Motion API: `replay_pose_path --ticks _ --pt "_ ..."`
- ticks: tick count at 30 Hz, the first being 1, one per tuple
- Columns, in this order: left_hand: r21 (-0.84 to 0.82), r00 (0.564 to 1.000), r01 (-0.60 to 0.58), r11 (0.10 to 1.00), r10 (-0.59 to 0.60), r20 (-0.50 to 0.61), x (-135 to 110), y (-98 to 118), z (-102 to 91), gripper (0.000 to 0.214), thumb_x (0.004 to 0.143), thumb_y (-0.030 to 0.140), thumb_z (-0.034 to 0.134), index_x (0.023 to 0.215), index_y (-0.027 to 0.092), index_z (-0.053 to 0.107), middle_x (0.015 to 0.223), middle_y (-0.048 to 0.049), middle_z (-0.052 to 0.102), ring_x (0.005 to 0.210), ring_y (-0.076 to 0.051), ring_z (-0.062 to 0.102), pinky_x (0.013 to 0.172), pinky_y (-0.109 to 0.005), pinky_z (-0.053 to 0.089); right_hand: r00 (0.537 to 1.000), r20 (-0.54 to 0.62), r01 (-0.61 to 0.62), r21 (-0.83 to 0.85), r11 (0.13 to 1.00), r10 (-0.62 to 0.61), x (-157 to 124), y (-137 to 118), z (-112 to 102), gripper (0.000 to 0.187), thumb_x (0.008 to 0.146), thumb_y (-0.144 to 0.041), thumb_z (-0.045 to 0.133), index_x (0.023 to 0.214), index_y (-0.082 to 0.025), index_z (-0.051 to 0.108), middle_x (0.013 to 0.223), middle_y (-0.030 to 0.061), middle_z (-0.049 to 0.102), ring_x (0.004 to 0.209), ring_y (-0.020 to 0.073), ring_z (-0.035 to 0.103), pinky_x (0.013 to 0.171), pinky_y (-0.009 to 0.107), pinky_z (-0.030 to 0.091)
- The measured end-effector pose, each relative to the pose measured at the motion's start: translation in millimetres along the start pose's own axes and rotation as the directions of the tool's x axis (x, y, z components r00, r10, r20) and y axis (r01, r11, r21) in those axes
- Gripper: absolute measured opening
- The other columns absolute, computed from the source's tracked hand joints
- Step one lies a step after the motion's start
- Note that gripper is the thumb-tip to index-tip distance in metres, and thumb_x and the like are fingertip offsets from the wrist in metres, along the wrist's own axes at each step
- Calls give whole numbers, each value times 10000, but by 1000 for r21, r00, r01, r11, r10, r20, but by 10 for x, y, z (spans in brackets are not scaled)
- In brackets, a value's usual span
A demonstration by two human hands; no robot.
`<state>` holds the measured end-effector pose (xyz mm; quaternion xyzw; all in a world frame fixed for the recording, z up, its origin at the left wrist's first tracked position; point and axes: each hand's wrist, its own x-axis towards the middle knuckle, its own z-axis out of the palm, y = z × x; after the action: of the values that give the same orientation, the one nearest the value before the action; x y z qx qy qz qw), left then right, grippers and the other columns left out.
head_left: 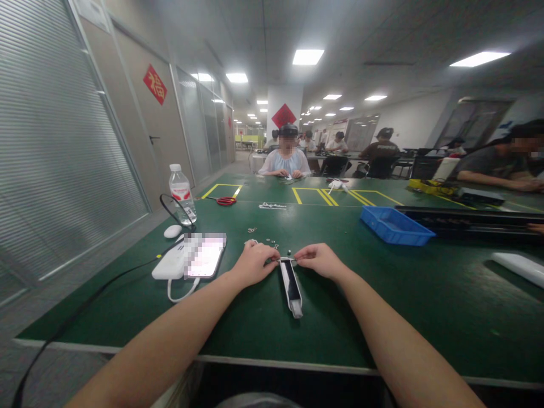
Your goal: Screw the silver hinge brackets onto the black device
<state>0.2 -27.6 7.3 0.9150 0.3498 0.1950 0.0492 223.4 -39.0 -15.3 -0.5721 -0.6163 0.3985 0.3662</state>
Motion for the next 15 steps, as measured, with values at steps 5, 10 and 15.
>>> replay_pose_path --ticks 5,10,15 --pt "-4 1000 -4 1000 4 -7 2 -13 22 117 840 249 518 917 237 606 889 15 655 903 -174 559 860 -359 260 999 11 34 -50 998 -33 -12 -6 20 175 653 -128 664 824 -106 689 685 31 679 569 92 585 572 199 476" --pt "-6 1000 -2 1000 2 -12 1 -11 22 113 837 254 523 913 235 605 882 14 655 895 -176 560 857 -361 262 992 35 122 -154 980 -118 -32 -16 23 215 676 -185 657 876 -118 699 656 3 636 505 66 500 478 174 401" --pt "-10 1000 -4 1000 4 -10 1 -9 19 117 838 259 519 912 235 606 885 13 653 891 -177 559 857 -359 266 984 25 178 -239 954 -177 -52 -36 44 234 697 -213 640 907 -125 697 662 -2 612 504 67 473 478 181 393"
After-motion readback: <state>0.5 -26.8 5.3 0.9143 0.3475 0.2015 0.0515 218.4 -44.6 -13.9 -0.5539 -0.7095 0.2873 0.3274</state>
